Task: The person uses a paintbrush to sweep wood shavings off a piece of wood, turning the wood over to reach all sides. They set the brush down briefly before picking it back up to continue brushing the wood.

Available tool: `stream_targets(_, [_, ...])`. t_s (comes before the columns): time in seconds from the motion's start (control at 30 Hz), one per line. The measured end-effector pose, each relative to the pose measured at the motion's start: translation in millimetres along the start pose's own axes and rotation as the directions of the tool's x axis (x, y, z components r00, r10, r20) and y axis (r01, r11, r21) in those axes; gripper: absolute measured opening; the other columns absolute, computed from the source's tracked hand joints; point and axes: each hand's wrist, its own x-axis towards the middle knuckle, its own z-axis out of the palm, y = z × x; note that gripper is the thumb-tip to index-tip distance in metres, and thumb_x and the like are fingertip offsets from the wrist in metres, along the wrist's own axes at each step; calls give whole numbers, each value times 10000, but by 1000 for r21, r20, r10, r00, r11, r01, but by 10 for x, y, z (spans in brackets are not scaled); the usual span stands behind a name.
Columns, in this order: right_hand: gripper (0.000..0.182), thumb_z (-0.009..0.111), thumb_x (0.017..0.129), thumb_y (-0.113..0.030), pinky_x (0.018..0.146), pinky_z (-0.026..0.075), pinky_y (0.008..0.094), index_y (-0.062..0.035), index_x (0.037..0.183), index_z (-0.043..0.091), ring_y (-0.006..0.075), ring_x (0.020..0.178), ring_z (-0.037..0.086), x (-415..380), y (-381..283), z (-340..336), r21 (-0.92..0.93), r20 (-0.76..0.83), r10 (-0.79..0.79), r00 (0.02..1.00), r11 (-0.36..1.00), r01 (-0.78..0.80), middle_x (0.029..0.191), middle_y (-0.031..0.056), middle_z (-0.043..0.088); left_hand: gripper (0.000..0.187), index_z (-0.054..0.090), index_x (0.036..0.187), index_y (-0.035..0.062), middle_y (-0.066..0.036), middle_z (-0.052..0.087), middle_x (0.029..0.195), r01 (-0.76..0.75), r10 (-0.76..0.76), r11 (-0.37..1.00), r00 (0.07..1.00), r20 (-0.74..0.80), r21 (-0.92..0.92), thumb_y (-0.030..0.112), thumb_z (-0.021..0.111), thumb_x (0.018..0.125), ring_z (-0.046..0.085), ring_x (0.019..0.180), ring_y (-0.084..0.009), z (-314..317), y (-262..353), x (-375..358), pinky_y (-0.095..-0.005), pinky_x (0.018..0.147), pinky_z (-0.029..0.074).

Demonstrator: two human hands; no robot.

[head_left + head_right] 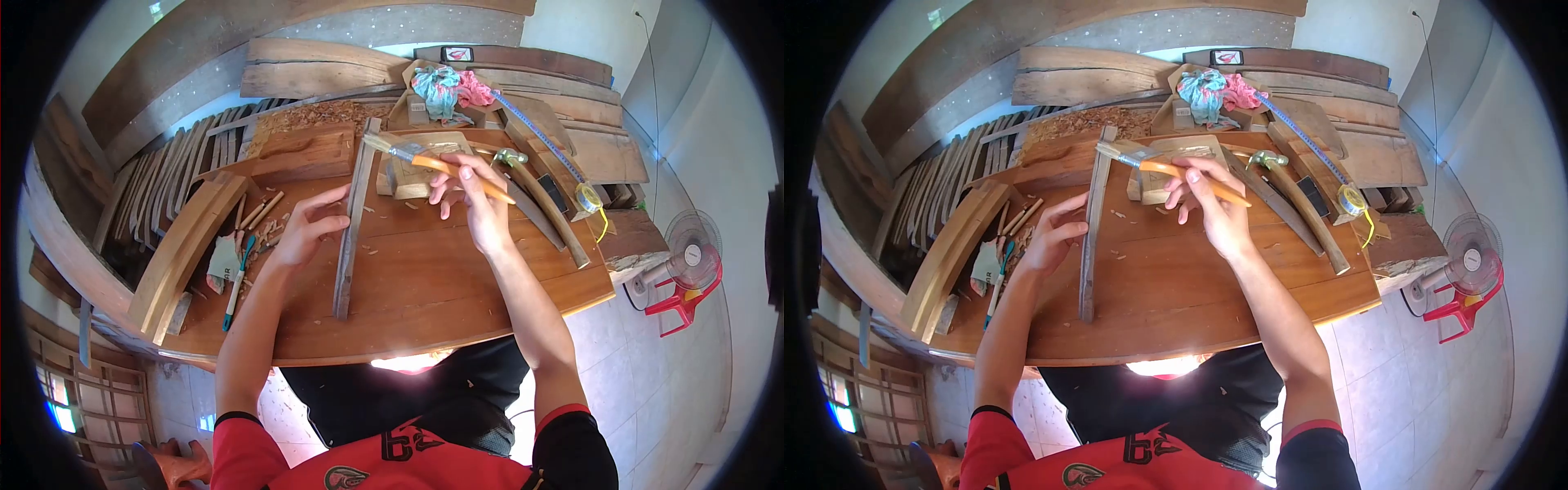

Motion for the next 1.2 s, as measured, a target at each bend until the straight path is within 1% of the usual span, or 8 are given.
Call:
stream_targets(0.17, [329,561,1067,-209,565,548,261,57,1255,610,192,794,700,-39,50,38,-19,74,16,997,1000,-15,969,157,703,568,582,1438,81,-31,683,1113,-6,5,1000,999,-37,-14,114,717,888,620,854,-109,43,13,0,-293,674,508])
stream_targets(0.33, [262,572,1057,-190,556,514,253,42,1132,667,154,713,675,-79,73,75,-81,142,145,979,988,-135,795,107,691,553,580,1435,78,-23,669,1048,-19,18,1000,998,-52,-24,114,707,898,622,846,-111,30,24,11,-286,660,507])
stream_targets(0.47, [232,563,1043,-145,554,506,254,38,1018,704,143,642,652,-108,119,81,-57,212,194,958,981,-186,712,79,670,555,563,1446,71,-33,671,1071,-41,37,998,996,-86,-37,90,696,907,641,880,-132,-10,-38,24,-300,669,522])
stream_targets(0.67, [249,578,1002,-116,576,536,280,80,926,712,171,598,656,-152,137,113,-209,315,345,884,934,-290,742,116,675,576,523,1469,47,-81,673,1189,-65,57,995,992,-113,-73,80,672,914,667,950,-167,46,-27,52,-325,711,552])
stream_targets(0.8, [218,584,1017,-135,573,512,246,28,957,716,111,635,663,-145,199,71,-192,359,357,862,932,-306,717,53,668,595,485,1491,33,-103,660,1234,-80,69,994,988,-138,-79,101,635,919,673,1003,-184,15,-11,46,-333,768,566])
stream_targets(1.0, [282,580,1050,-207,547,504,258,40,1006,709,131,637,653,-109,131,101,-76,202,244,949,969,-233,727,80,667,579,477,1493,47,-104,652,1225,-133,110,984,977,-183,-118,120,609,934,670,1027,-188,12,19,49,-348,789,576])
stream_targets(1.13, [325,580,1057,-254,542,509,258,43,1161,662,151,694,669,-93,82,130,-27,118,189,975,982,-187,805,116,690,555,496,1473,52,-104,634,1270,-132,111,986,976,-190,-105,116,604,933,657,1077,-184,23,38,47,-360,804,583])
stream_targets(1.2, [346,588,1056,-252,564,532,261,14,1274,629,163,784,692,-100,75,141,-39,151,142,978,990,-138,957,139,719,552,490,1471,54,-104,625,1293,-137,117,985,976,-183,-103,117,600,934,652,1103,-187,28,50,45,-362,813,587])
